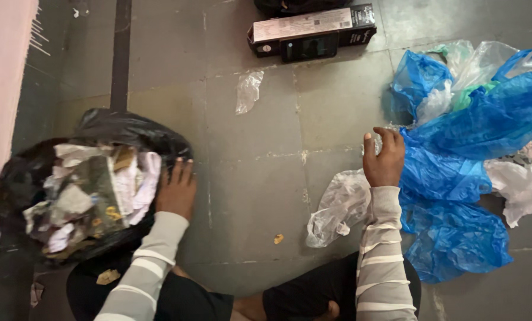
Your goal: The person sits on the floor and sorts mixed waste by hand, separating paper and cardboard into one black bag and plastic bags into another. They fold and place items into the respective bags throughout the clip.
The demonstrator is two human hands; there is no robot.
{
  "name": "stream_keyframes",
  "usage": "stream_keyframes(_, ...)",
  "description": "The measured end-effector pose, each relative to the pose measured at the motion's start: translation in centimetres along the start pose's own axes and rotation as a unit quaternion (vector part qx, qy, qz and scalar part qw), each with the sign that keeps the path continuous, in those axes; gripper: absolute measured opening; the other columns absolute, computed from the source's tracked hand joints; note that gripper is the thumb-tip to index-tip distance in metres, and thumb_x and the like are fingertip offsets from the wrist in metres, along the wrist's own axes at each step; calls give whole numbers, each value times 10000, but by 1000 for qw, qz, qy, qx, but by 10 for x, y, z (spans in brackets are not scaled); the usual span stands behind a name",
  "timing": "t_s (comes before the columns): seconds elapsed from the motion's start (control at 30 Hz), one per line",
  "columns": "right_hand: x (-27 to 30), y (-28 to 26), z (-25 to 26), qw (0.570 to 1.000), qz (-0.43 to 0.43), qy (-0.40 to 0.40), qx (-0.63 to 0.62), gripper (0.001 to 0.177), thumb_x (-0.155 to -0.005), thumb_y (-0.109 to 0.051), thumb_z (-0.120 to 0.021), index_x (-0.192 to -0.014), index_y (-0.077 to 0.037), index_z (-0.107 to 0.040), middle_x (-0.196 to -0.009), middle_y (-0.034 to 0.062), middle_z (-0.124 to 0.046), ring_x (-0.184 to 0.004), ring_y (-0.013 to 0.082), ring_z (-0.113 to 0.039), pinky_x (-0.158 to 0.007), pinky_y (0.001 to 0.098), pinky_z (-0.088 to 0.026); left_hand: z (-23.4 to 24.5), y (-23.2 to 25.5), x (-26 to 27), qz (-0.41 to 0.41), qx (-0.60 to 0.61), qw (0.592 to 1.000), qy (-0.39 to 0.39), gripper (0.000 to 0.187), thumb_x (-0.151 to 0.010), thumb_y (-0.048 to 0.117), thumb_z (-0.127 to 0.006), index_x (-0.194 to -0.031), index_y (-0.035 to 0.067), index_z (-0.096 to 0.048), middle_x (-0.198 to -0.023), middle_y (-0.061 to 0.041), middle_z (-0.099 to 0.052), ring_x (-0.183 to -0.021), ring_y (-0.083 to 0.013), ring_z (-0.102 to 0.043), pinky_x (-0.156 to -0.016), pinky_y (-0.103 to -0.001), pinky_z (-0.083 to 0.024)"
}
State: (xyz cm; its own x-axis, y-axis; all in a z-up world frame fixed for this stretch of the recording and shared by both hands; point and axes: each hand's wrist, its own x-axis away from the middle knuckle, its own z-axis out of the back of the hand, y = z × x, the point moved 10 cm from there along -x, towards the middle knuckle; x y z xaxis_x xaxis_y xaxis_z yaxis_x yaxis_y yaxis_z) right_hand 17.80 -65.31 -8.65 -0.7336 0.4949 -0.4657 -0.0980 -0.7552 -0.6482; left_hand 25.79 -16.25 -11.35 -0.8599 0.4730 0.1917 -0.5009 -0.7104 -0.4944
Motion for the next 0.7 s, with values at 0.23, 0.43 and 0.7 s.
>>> stream_keyframes(0.23, 5, 57, 62, 965, -93, 78, 234, 396, -975, -391, -785, -1284, -152, -715, -1483, 182, -537, -1424, 402, -404, -1074, 645, -278, -16, -38, 20, 71, -5, 991, -115, 563, -935, 418, -571, -1446, 184, -534, -1696, -66, -214, -1571, -295, -136, -1228, -602, -138)
stream_keyframes(0.43, 44, 138, 146, 863, -359, 100, 341, 928, -931, -619, -814, -1637, -168, -416, -1672, 298, -99, -1498, 596, -30, -1020, 879, -139, 36, 51, 29, 21, 84, 996, -10, 671, -941, 525, -535, -1484, 135, -474, -1647, -147, -273, -1535, -336, -196, -1179, -638, -167)
stream_keyframes(0.7, 65, 200, 94, 888, -399, -73, 218, 1091, -848, -734, -733, -1706, -233, -283, -1624, 422, -125, -1472, 668, -148, -1207, 679, -250, 151, 265, 27, -166, 431, 879, 122, 878, -897, 561, -693, -1527, 51, -354, -1626, -261, -257, -1493, -470, -191, -1164, -646, -153)
